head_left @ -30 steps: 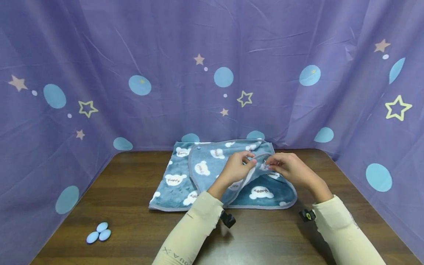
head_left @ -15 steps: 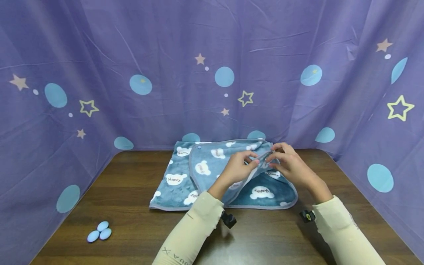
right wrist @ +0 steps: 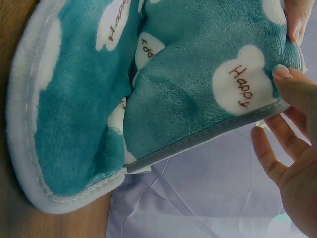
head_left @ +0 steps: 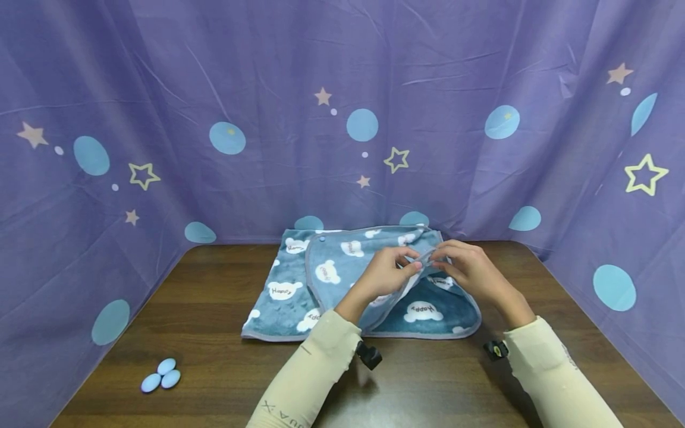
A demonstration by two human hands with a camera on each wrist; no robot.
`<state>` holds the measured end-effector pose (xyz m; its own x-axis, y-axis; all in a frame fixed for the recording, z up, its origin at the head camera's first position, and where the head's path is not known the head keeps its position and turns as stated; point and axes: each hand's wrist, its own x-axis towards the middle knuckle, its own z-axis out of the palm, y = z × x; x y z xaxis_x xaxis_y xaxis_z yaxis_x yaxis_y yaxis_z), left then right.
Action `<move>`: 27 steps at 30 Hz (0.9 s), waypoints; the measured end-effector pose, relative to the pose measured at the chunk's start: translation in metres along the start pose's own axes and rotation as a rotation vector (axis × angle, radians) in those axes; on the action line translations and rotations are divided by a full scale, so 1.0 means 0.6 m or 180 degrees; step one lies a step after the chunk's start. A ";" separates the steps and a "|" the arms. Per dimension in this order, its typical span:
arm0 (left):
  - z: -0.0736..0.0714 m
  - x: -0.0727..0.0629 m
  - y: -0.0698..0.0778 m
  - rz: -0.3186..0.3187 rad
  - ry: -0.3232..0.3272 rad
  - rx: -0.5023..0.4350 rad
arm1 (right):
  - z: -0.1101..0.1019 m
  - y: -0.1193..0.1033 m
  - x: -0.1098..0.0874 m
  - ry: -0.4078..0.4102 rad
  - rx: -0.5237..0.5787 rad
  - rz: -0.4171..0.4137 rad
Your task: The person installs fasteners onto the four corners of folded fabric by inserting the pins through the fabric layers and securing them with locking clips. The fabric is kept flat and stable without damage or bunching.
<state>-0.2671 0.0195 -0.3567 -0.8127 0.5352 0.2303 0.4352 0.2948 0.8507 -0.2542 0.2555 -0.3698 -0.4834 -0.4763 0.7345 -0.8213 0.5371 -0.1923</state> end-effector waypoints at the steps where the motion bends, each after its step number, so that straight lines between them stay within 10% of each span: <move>1: -0.001 0.000 0.000 0.0010 0.0002 -0.0006 | 0.000 -0.001 0.000 0.0024 0.0029 0.0000; 27: -0.011 -0.007 -0.002 -0.0120 -0.0253 -0.0251 | 0.006 0.003 -0.001 0.0097 -0.0003 -0.0014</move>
<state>-0.2667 0.0118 -0.3560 -0.7933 0.5869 0.1620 0.3707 0.2544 0.8932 -0.2562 0.2545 -0.3728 -0.4703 -0.4571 0.7549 -0.8231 0.5358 -0.1884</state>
